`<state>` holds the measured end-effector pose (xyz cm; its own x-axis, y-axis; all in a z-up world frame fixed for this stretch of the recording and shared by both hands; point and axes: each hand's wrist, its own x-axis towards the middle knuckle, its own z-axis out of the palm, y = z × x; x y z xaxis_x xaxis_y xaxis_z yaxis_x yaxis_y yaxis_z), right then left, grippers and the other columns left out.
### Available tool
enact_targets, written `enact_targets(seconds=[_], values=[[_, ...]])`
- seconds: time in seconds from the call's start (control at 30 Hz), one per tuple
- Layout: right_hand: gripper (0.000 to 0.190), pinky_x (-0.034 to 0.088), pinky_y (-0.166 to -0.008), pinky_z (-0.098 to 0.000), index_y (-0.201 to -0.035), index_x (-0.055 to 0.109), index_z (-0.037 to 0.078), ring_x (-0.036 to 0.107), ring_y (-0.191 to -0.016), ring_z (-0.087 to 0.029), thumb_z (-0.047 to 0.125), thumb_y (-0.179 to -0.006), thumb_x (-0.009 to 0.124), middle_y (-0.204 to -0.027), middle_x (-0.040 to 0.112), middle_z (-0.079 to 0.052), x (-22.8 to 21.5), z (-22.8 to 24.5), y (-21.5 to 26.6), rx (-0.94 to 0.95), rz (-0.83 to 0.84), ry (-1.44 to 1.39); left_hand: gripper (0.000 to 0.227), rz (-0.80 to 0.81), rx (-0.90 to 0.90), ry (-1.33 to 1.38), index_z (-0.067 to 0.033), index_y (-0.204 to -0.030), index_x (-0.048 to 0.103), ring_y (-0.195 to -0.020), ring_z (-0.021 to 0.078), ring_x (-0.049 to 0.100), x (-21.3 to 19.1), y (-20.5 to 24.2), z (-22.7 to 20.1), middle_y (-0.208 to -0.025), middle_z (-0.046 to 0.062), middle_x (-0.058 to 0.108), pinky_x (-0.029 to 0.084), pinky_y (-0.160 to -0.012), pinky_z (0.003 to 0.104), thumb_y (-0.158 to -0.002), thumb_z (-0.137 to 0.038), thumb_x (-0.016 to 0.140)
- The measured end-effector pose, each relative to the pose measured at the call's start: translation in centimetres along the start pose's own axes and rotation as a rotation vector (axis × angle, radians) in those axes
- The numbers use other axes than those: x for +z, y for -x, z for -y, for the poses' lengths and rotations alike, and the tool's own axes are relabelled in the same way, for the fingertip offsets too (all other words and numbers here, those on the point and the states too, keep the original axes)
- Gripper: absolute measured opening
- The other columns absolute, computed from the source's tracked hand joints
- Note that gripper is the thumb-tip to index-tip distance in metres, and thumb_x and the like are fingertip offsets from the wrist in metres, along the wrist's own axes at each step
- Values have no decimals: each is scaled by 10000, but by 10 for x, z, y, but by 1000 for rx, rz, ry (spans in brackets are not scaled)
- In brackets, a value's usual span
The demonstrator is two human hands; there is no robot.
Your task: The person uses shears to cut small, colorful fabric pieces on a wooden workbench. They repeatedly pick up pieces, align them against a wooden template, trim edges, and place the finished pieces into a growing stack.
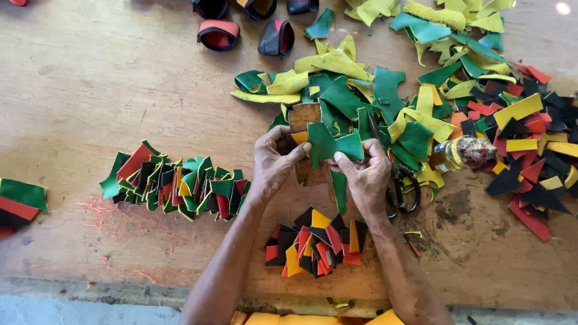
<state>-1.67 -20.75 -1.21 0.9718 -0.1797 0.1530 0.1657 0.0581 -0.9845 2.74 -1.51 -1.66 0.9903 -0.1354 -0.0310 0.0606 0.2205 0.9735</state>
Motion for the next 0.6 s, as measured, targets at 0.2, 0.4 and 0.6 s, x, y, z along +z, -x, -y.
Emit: enact_targets(seconds=[0.2,0.4,0.6], values=[[177,686,-744,-344,-1140,589,-46,760,-857,-194,52,-996,622,-1022,740,-139,-10,3,-5,97,66,-142,251,-29,-16,-83,21,-1098,688,-828,112,714,0,0,-1,-959,98,772,614,-750,264,-878,-29,799],[148,683,-697,-321,-1122,611,-58,758,-824,-199,51,-1023,628,-981,740,-150,-11,1,-4,11,-3,-2,321,67,6,-51,10,-1168,672,-886,101,735,-1,0,0,-1013,79,776,638,-804,257,-883,-69,796],[138,660,-687,-313,-1104,606,-43,773,-825,-201,66,-1024,635,-964,741,-152,-8,3,1,-110,-41,253,332,39,-2,-124,5,-1150,690,-851,100,724,0,-1,5,-977,90,780,632,-783,262,-859,-69,830]])
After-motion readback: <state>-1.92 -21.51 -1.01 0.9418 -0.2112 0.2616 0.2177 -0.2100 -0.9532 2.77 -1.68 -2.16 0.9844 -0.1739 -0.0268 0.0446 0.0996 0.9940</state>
